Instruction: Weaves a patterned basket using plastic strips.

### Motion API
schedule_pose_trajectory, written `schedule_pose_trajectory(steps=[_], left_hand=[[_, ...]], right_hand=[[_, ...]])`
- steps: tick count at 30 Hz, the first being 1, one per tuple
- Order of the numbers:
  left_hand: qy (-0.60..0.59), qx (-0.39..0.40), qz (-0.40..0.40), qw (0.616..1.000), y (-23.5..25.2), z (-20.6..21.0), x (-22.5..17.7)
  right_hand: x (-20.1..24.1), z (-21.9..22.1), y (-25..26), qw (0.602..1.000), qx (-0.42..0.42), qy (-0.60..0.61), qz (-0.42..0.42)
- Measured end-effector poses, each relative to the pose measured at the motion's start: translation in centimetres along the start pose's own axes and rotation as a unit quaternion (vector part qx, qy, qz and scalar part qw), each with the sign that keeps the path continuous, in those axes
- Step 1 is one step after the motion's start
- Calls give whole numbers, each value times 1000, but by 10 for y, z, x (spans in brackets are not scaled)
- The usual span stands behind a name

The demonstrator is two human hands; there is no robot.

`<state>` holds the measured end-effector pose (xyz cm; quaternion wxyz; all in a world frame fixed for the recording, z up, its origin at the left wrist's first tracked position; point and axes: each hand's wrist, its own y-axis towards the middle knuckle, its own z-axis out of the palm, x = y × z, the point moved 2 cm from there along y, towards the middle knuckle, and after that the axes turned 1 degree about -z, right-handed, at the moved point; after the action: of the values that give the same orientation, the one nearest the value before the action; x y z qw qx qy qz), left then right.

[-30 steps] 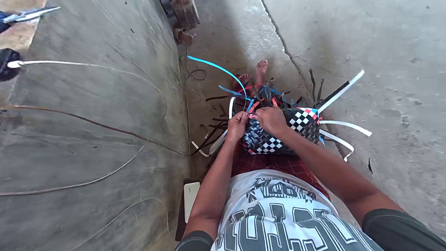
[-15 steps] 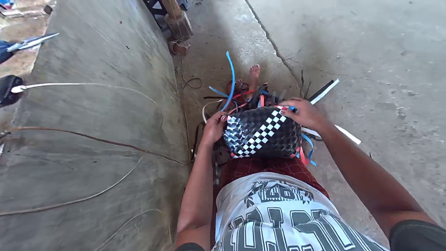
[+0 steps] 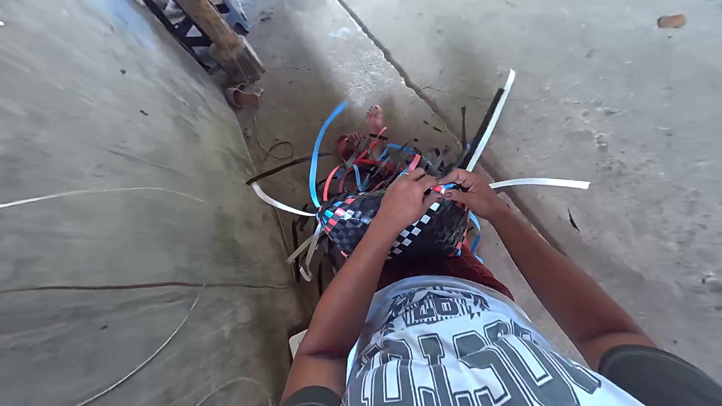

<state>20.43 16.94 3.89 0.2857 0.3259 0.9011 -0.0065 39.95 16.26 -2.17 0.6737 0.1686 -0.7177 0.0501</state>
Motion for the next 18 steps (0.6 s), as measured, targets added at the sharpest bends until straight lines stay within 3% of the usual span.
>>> schedule_pose_trajectory(steps=[6,11,14,18], left_hand=[[58,-48,15,997,-8,10,-7],[14,1,-14,1000,-12,-13,3],[8,21,-67,997,-25,-31,25],[1,-16,-116,993,-34,-24,29]], right_hand=[[-3,11,-1,998,-21,-30,-59],[4,5,6,997,6,-60,-48],[25,7,12,974,26,-222,-43],[44,55,14,912,1,-403,-77]])
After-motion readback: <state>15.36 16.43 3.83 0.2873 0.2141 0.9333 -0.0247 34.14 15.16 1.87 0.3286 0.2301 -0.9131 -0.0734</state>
